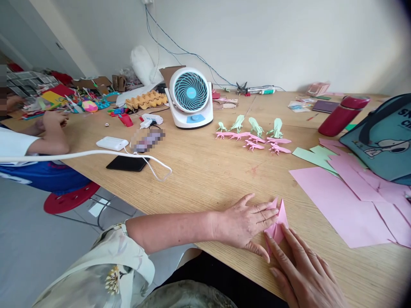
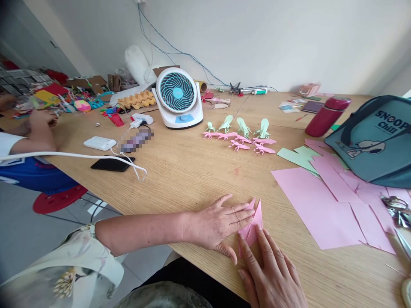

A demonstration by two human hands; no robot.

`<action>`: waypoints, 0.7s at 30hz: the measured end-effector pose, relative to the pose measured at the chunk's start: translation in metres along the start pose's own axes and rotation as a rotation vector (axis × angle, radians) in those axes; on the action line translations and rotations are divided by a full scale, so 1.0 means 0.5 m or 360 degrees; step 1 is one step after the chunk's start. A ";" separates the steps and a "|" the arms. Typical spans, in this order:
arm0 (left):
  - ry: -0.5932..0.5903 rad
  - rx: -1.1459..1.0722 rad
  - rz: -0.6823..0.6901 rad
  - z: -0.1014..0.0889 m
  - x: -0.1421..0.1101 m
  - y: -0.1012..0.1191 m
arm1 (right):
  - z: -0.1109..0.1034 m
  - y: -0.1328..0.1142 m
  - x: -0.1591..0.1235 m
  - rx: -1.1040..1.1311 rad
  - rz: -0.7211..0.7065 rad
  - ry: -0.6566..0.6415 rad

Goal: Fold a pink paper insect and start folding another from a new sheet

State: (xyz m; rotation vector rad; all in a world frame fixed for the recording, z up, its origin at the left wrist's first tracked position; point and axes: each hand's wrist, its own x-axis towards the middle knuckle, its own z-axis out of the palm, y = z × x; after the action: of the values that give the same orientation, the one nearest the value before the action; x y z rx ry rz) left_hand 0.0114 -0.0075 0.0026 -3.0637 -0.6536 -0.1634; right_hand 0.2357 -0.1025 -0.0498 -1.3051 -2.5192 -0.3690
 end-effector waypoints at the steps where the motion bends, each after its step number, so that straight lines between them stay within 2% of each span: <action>1: 0.0007 0.0006 0.0002 0.001 -0.001 0.001 | 0.000 0.000 -0.001 -0.0002 -0.0003 0.0001; 7: -0.0056 -0.0036 0.0004 0.000 -0.002 -0.003 | 0.007 0.003 -0.005 0.0014 -0.0004 0.0011; 14: 0.0073 -0.0110 0.0023 0.019 -0.006 -0.014 | -0.015 -0.007 0.002 0.0075 0.0072 -0.0076; 21: 0.0222 -0.0099 0.0058 0.023 -0.004 -0.023 | -0.032 -0.019 0.016 0.0083 0.0127 -0.0054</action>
State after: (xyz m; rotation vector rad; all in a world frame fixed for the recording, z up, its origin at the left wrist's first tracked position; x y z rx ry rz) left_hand 0.0061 0.0024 -0.0091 -3.0843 -0.5956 -0.4003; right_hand 0.2255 -0.1076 -0.0330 -1.3981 -2.4777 -0.2647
